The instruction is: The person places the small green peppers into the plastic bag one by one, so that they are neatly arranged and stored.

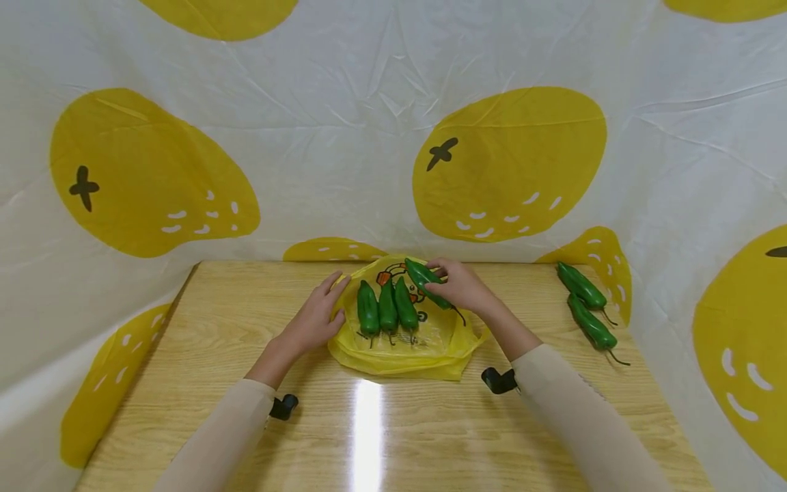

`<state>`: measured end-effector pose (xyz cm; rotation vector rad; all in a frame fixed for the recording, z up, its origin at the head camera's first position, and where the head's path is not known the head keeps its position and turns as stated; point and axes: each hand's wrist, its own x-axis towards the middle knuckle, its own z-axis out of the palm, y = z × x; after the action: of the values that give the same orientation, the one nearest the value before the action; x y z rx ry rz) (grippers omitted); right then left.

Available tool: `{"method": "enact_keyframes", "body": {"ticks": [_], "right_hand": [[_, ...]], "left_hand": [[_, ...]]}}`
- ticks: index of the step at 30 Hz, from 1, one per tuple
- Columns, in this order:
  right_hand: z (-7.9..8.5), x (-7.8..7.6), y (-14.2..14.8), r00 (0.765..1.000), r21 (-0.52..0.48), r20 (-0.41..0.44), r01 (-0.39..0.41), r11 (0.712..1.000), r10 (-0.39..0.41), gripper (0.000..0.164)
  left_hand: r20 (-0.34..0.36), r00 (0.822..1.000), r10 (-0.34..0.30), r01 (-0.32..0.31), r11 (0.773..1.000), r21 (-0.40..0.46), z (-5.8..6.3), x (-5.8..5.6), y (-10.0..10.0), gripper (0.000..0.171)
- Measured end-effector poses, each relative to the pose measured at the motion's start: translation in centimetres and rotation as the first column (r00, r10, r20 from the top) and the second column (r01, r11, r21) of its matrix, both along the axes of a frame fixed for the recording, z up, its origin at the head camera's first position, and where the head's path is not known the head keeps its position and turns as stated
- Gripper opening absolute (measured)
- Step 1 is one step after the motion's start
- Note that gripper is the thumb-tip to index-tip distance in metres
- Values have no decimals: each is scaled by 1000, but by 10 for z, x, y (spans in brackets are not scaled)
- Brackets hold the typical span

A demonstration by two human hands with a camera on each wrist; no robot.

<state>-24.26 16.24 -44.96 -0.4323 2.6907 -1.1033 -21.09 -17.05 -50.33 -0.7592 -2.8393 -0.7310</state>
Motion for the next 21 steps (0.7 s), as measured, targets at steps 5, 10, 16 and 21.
{"method": "enact_keyframes", "body": {"ticks": [5, 10, 16, 21], "right_hand": [[-1, 0, -9, 1000, 4, 11, -11, 1000, 11, 54], [-5, -1, -19, 1000, 6, 28, -10, 1000, 10, 53], [-13, -2, -25, 1000, 72, 29, -8, 997, 6, 54], [-20, -2, -25, 999, 76, 40, 7, 997, -10, 54]], "left_hand": [[16, 1000, 7, -6, 1000, -11, 1, -1, 1, 70], [22, 1000, 1, -1, 1000, -8, 3, -2, 2, 69], [22, 1000, -3, 3, 1000, -18, 3, -3, 2, 69], [25, 1000, -5, 6, 1000, -18, 2, -2, 2, 70]]}}
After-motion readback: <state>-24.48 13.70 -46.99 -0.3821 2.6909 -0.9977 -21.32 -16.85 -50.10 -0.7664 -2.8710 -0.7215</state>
